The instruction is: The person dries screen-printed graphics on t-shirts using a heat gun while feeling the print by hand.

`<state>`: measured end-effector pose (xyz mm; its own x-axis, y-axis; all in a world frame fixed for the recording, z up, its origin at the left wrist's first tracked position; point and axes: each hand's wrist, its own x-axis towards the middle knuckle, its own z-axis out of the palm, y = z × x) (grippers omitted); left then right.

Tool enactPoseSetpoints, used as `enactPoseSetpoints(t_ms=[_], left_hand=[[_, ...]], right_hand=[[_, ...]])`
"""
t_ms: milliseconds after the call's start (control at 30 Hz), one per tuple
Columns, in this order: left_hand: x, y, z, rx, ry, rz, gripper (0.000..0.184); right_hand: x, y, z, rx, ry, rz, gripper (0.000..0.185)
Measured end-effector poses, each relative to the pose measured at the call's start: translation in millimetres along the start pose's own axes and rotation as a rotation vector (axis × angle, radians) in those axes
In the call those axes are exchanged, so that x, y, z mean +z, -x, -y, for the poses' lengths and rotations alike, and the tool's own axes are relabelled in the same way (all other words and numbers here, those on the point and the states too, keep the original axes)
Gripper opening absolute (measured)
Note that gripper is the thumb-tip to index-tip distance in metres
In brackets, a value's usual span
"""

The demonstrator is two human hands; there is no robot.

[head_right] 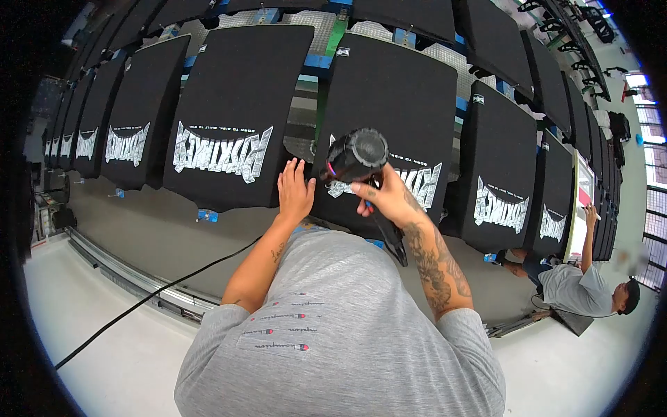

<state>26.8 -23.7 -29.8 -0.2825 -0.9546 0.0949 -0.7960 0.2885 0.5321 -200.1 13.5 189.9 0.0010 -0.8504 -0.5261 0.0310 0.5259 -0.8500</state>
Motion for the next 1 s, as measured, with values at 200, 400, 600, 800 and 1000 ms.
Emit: enactPoseSetpoints(t_ms=[200, 400, 600, 800, 1000], left_hand=[[0, -2, -25, 0.151, -0.059, 0.041, 0.058], [25, -17, -71, 0.367, -0.16, 0.11, 0.065], [63, -38, -122, 0.45, -0.195, 0.179, 0.071], [100, -53, -171, 0.459, -0.253, 0.153, 0.079], [108, -52, -181, 0.426, -0.291, 0.181, 0.081]], right_hand=[[-27, 41, -31, 0.038, -0.051, -0.13, 0.038], [-74, 86, -52, -0.013, -0.162, -0.334, 0.038], [-121, 123, -74, -0.051, -0.205, -0.468, 0.039], [-153, 155, -93, -0.073, -0.277, -0.566, 0.042], [-181, 159, -107, -0.095, -0.313, -0.556, 0.043]])
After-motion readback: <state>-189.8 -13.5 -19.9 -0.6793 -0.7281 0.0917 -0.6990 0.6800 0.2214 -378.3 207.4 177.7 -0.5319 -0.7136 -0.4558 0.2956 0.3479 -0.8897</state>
